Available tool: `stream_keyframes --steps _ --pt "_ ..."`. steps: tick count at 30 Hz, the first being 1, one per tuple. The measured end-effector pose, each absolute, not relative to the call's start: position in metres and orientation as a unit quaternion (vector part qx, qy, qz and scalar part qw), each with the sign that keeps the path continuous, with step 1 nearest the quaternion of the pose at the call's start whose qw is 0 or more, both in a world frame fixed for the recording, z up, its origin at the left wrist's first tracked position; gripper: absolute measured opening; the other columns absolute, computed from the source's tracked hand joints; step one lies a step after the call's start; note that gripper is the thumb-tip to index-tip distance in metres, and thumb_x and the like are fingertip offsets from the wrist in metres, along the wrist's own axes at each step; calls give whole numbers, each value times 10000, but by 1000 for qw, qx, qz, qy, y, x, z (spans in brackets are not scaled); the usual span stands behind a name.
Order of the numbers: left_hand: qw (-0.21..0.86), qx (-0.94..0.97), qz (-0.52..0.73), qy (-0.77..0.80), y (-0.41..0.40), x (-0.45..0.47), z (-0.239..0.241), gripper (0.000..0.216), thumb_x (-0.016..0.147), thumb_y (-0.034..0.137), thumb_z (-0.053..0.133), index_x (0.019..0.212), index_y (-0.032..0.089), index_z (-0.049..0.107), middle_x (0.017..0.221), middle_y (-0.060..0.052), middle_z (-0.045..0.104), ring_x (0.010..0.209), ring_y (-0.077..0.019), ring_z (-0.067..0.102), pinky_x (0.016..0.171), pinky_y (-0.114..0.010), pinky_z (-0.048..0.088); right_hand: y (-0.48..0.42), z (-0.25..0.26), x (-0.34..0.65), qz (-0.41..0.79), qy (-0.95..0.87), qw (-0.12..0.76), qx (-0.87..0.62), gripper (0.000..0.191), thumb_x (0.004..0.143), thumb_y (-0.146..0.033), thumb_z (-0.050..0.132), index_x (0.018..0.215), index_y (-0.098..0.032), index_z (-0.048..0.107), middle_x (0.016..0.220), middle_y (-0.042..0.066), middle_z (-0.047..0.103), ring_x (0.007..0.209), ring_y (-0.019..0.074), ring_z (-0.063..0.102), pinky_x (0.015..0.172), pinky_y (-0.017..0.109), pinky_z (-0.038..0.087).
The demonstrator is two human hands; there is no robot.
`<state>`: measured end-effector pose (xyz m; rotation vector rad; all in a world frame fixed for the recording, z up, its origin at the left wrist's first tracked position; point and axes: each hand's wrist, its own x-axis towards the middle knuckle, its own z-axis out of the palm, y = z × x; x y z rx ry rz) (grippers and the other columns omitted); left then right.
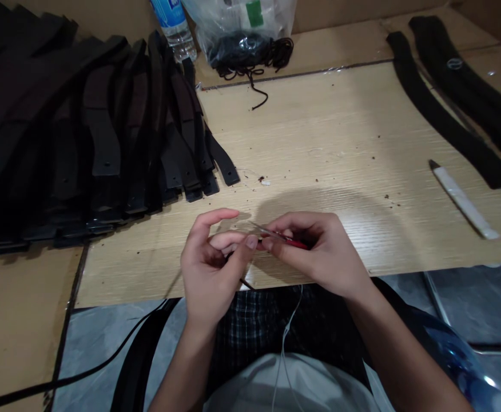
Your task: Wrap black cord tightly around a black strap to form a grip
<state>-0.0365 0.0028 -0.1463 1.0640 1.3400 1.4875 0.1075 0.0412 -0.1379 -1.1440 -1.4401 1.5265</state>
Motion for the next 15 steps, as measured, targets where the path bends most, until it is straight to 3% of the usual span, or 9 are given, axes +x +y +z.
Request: stream_keyframes --steps 8,15 --pt "417 430 595 537 2 -37 -149 301 752 177 743 1002 211 579 585 28 670 459 -111 618 337 -148 344 41 -136 108 562 -559 390 -469 145 733 -262 704 661 -137 698 562 -6 591 512 83 476 458 195 353" --pt "417 431 592 538 3 -37 -146 303 739 134 736 993 203 585 600 39 682 356 -51 492 337 -148 347 41 -138 108 584 -568 365 -450 207 693 -328 764 742 -131 724 605 7 607 559 108 534 493 214 403"
